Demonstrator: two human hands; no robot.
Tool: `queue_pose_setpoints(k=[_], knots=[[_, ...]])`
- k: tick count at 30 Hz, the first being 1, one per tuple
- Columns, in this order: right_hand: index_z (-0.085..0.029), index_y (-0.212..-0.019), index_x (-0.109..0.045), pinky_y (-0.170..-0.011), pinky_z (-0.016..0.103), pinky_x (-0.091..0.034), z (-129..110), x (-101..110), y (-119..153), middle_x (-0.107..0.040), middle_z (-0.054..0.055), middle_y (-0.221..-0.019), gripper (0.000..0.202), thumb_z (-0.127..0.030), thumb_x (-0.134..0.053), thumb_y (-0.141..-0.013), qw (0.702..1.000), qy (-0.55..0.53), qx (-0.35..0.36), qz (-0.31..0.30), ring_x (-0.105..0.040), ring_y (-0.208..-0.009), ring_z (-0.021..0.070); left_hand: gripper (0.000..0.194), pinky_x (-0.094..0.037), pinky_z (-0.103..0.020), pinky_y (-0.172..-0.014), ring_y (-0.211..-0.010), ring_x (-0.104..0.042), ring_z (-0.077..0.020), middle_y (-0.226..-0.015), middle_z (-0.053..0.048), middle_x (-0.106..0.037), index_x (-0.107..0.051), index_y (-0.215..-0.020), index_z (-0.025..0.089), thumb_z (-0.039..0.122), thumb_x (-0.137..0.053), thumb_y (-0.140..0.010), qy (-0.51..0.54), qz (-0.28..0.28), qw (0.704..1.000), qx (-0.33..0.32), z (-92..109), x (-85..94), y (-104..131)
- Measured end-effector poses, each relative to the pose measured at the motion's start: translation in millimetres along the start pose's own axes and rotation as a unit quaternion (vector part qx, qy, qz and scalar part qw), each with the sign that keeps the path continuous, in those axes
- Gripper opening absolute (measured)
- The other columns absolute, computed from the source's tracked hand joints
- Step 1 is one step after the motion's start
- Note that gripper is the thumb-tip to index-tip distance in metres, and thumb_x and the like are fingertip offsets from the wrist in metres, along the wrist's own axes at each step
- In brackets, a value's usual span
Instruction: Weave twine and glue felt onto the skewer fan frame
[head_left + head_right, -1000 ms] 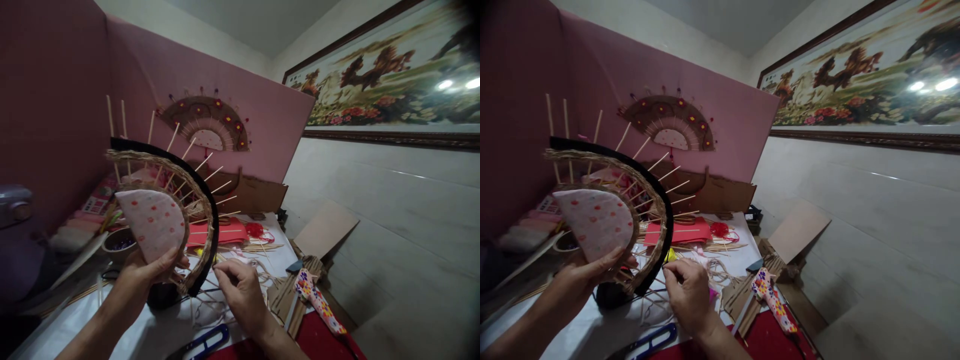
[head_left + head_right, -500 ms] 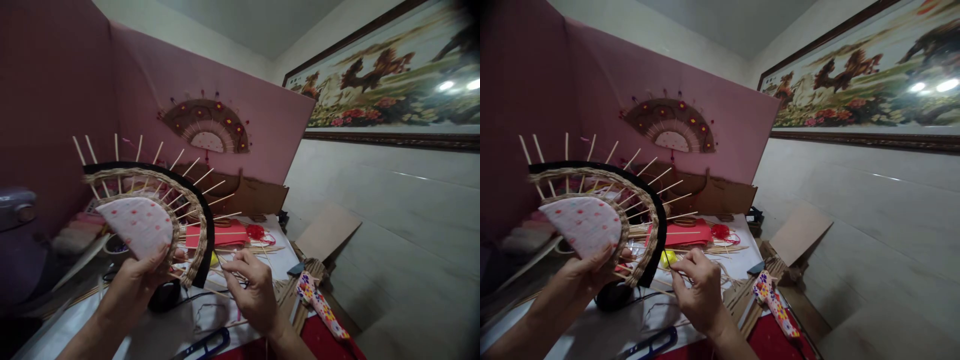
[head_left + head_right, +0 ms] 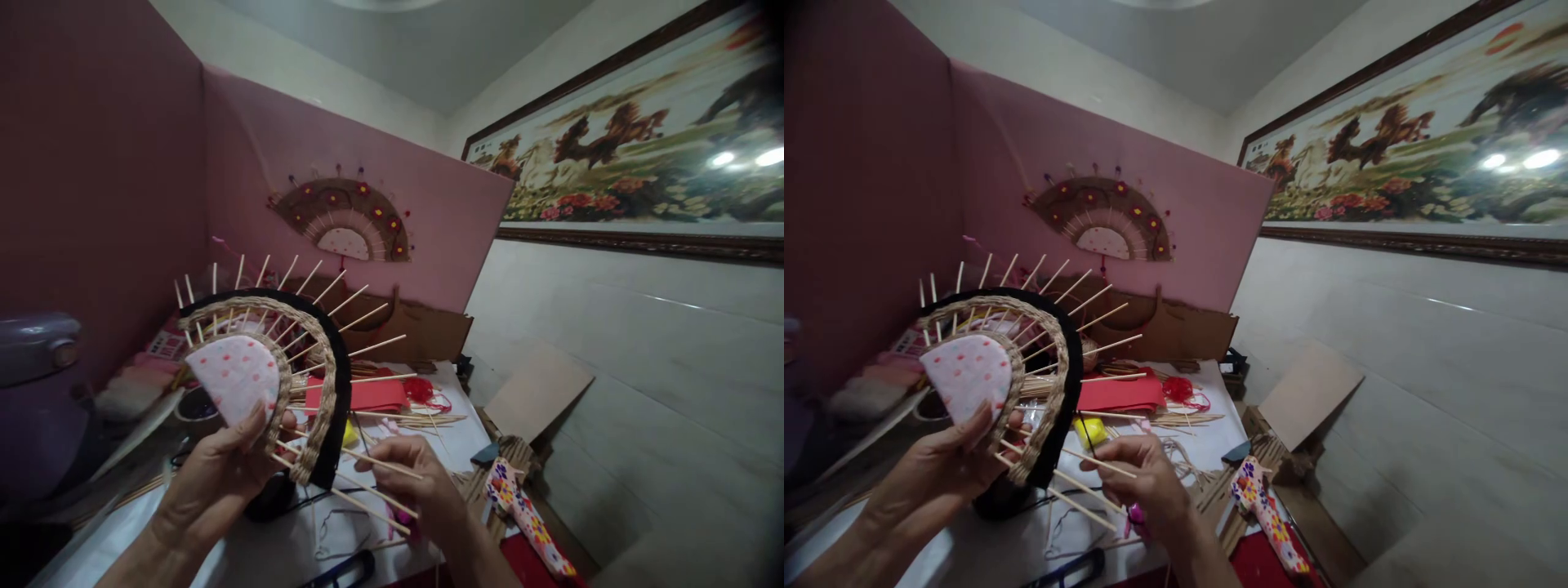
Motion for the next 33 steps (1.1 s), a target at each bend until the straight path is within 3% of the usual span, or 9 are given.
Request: queue_pose_setpoints(k=[7, 13, 18, 21, 25, 33], knots=[[-0.019, -0.067, -0.064, -0.042, 0.02, -0.025, 8.8, -21.1, 4.3, -0.041, -0.005, -0.05, 0.03, -0.046, -0.057, -0.077, 0.983, 0.163, 0.077, -0.044, -0.035, -0.043, 0.0073, 0.02, -0.059, -0.038, -0.057, -0.055, -0.067, -0.0191, -0.063, -0.006, -0.071, -0.067, -0.074, 0.012, -0.001, -0.053, -0.074, 0.004, 0.003, 1.0, 0.011, -6.7, -3.6, 2.2], [-0.018, -0.05, -0.039, -0.046, 0.021, -0.024, 11.3, -24.4, 5.0, -0.035, -0.004, -0.049, 0.038, -0.04, -0.051, -0.079, 0.962, 0.245, 0.117, 0.001, -0.031, -0.049, 0.0082, 0.015, -0.059, -0.037, -0.058, -0.057, -0.067, -0.0201, -0.063, -0.006, -0.071, -0.065, -0.074, 0.012, 0.0, -0.056, -0.073, -0.021, -0.006, 1.0, -0.007, -7.6, -3.6, 1.3], [-0.018, -0.053, -0.041, -0.044, 0.021, -0.025, 22.6, -25.5, 3.3, -0.033, -0.004, -0.051, 0.035, -0.036, -0.046, -0.083, 0.95, 0.273, 0.149, 0.003, -0.03, -0.048, 0.0084, 0.013, -0.059, -0.038, -0.059, -0.059, -0.068, -0.0217, -0.064, -0.008, -0.071, -0.065, -0.076, 0.011, 0.002, -0.057, -0.073, -0.028, -0.013, 1.0, 0.008, -10.1, -1.8, -0.1], [-0.019, -0.059, -0.053, -0.047, 0.021, -0.034, 23.1, -27.1, 5.9, -0.042, -0.002, -0.054, 0.032, -0.034, -0.043, -0.086, 0.917, 0.33, 0.222, 0.03, -0.039, -0.05, 0.0108, 0.016, -0.06, -0.038, -0.058, -0.059, -0.068, -0.0214, -0.065, -0.007, -0.072, -0.066, -0.076, 0.012, 0.0, -0.056, -0.072, -0.006, -0.009, 1.0, 0.003, -9.7, -0.9, -1.2], [-0.022, -0.089, -0.066, -0.062, 0.026, -0.048, 22.0, -30.0, 11.2, -0.062, 0.003, -0.067, 0.025, -0.024, -0.042, -0.088, 0.862, 0.374, 0.33, 0.094, -0.059, -0.064, 0.0162, 0.016, -0.06, -0.037, -0.058, -0.061, -0.069, -0.0217, -0.066, -0.007, -0.071, -0.066, -0.075, 0.012, 0.001, -0.054, -0.074, -0.003, -0.021, 1.0, 0.002, -7.8, 0.8, -3.1], [-0.03, -0.119, -0.053, -0.075, 0.027, -0.052, 36.9, -23.2, 13.2, -0.069, 0.002, -0.095, 0.046, -0.003, -0.047, -0.082, 0.775, 0.41, 0.463, 0.126, -0.065, -0.082, 0.0157, 0.016, -0.06, -0.036, -0.06, -0.061, -0.068, -0.0198, -0.068, -0.005, -0.071, -0.066, -0.077, 0.013, 0.002, -0.056, -0.073, 0.001, -0.004, 1.0, -0.016, -4.1, 3.9, -4.9]])
Point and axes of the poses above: each hand's wrist, its own y-axis away from the middle knuckle, its own x-axis out of the back of the hand, z = x × y, the point moved 1 cm from there along -y, towards the middle knuckle
